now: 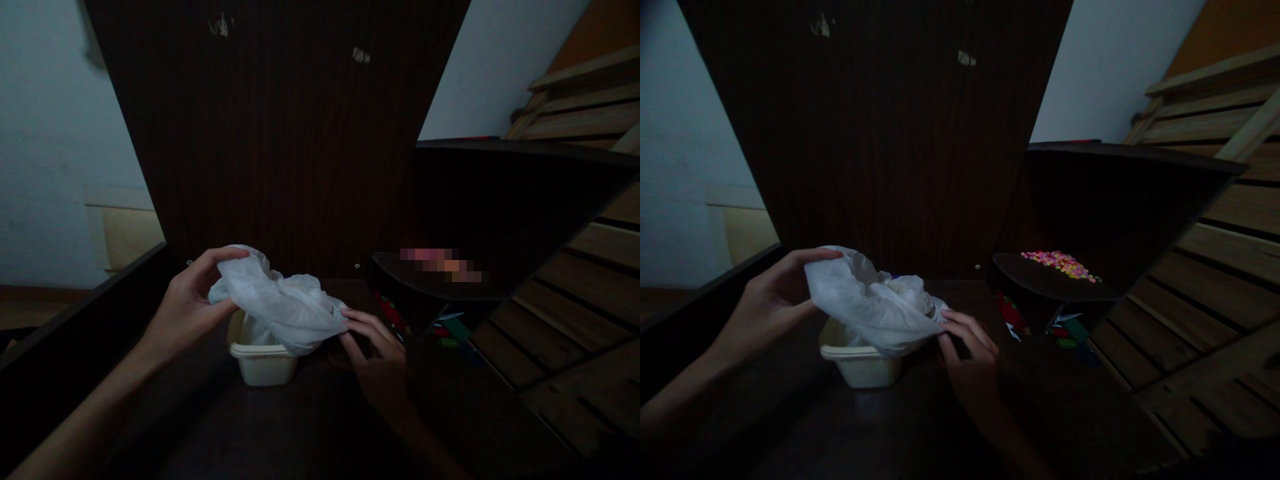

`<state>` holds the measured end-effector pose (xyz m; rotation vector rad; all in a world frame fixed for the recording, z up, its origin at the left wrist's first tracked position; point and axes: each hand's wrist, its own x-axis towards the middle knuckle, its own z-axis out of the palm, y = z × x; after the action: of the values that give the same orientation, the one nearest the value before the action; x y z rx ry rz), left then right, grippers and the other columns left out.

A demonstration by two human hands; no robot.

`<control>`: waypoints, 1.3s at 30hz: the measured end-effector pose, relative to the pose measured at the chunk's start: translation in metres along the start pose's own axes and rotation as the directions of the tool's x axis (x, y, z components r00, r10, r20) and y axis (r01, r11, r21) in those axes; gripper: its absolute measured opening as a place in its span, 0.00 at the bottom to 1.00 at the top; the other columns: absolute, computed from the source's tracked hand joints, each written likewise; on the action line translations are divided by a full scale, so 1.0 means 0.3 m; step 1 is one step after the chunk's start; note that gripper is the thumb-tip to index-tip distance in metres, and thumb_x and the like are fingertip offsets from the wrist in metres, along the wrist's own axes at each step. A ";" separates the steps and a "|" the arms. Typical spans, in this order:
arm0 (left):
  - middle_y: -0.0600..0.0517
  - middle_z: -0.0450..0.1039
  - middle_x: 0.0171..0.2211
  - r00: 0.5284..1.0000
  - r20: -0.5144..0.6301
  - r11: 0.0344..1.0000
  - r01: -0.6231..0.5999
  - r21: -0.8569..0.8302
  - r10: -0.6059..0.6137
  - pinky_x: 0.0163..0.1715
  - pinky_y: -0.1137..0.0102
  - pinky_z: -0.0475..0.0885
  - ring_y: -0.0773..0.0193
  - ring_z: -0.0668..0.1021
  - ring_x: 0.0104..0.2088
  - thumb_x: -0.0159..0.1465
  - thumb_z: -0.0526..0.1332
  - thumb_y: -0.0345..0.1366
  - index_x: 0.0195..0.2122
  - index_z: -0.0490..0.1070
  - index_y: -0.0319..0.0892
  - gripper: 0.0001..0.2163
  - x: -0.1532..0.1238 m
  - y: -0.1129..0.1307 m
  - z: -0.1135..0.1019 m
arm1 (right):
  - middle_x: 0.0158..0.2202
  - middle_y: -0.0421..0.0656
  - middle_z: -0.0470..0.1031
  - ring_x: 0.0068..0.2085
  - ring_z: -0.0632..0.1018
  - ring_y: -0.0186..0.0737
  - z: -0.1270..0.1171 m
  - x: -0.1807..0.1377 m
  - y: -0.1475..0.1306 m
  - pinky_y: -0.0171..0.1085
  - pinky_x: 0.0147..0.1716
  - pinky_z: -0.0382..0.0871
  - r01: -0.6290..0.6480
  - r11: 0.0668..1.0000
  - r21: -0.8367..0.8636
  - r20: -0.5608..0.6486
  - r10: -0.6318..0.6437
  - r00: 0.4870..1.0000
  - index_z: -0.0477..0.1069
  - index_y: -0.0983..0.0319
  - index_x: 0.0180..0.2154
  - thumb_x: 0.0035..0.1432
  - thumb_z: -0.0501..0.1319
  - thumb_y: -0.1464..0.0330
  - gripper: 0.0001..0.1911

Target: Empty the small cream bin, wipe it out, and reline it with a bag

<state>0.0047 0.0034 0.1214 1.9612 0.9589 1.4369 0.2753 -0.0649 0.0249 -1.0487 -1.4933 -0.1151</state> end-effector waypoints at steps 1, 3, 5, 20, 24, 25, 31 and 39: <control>0.48 0.78 0.53 1.000 -0.001 1.000 0.012 0.007 -0.012 0.55 0.56 0.76 0.49 0.80 0.52 0.56 0.71 0.43 0.50 0.73 0.50 0.20 0.000 0.004 0.000 | 0.43 0.45 0.83 0.44 0.84 0.44 -0.004 0.011 0.000 0.43 0.45 0.79 0.009 1.000 0.003 -0.019 -0.009 1.000 0.80 0.57 0.38 0.60 0.65 0.75 0.08; 0.49 0.78 0.53 1.000 -0.014 1.000 0.018 0.020 -0.018 0.55 0.56 0.76 0.49 0.80 0.53 0.56 0.70 0.44 0.49 0.74 0.49 0.20 0.002 0.009 -0.002 | 0.42 0.45 0.83 0.43 0.84 0.44 -0.011 0.035 0.002 0.43 0.44 0.79 0.024 1.000 0.013 -0.038 -0.023 0.999 0.80 0.57 0.37 0.59 0.67 0.74 0.06; 0.48 0.79 0.52 0.999 -0.041 1.000 0.007 0.024 -0.006 0.56 0.57 0.75 0.49 0.80 0.52 0.57 0.69 0.46 0.48 0.75 0.47 0.19 0.007 0.012 -0.006 | 0.42 0.46 0.83 0.45 0.84 0.45 -0.015 0.061 0.004 0.44 0.46 0.79 0.030 0.999 0.033 -0.050 -0.028 0.998 0.79 0.58 0.36 0.60 0.67 0.74 0.05; 0.41 0.71 0.56 0.963 -0.263 0.994 -0.024 0.106 0.051 0.49 0.54 0.78 0.50 0.79 0.51 0.59 0.67 0.45 0.64 0.56 0.44 0.34 0.037 -0.057 -0.013 | 0.20 0.36 0.70 0.19 0.71 0.33 -0.002 0.218 0.020 0.31 0.17 0.63 -0.347 0.904 0.251 0.083 0.337 0.938 0.71 0.60 0.34 0.64 0.61 0.52 0.18; 0.37 0.63 0.64 0.957 -0.283 0.996 -0.040 0.081 0.061 0.54 0.51 0.77 0.49 0.76 0.58 0.59 0.67 0.43 0.62 0.51 0.46 0.34 0.023 -0.124 -0.015 | 0.40 0.46 0.82 0.39 0.84 0.44 0.024 0.181 0.037 0.40 0.31 0.80 -0.381 0.751 0.539 0.241 0.296 0.924 0.62 0.56 0.46 0.61 0.65 0.53 0.20; 0.37 0.63 0.63 0.959 -0.277 0.996 -0.034 0.086 0.056 0.54 0.50 0.76 0.49 0.76 0.58 0.58 0.68 0.42 0.61 0.52 0.46 0.34 0.020 -0.138 -0.017 | 0.44 0.47 0.82 0.44 0.83 0.45 0.028 0.171 0.036 0.42 0.37 0.80 -0.359 0.748 0.559 0.246 0.264 0.933 0.62 0.55 0.46 0.60 0.67 0.56 0.20; 0.46 0.77 0.43 0.987 -0.162 0.944 0.039 0.327 0.015 0.48 0.56 0.79 0.52 0.81 0.45 0.60 0.65 0.49 0.37 0.68 0.43 0.15 0.019 -0.153 -0.050 | 0.33 0.45 0.78 0.37 0.78 0.41 0.036 0.160 0.015 0.39 0.39 0.72 -0.179 0.963 0.204 0.412 0.081 0.908 0.71 0.61 0.27 0.64 0.62 0.60 0.16; 0.45 0.83 0.39 0.990 0.011 0.882 0.120 0.456 -0.140 0.43 0.60 0.76 0.49 0.83 0.40 0.65 0.55 0.54 0.38 0.78 0.43 0.21 0.031 -0.191 -0.051 | 0.22 0.37 0.71 0.24 0.69 0.34 0.041 0.133 -0.005 0.33 0.26 0.59 -0.251 0.967 -0.048 0.693 0.214 0.688 0.79 0.62 0.39 0.63 0.61 0.51 0.21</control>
<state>-0.0215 0.0460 0.0883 2.1861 1.4849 1.1603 0.2714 -0.0372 0.0558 -1.3099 -1.9975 0.5670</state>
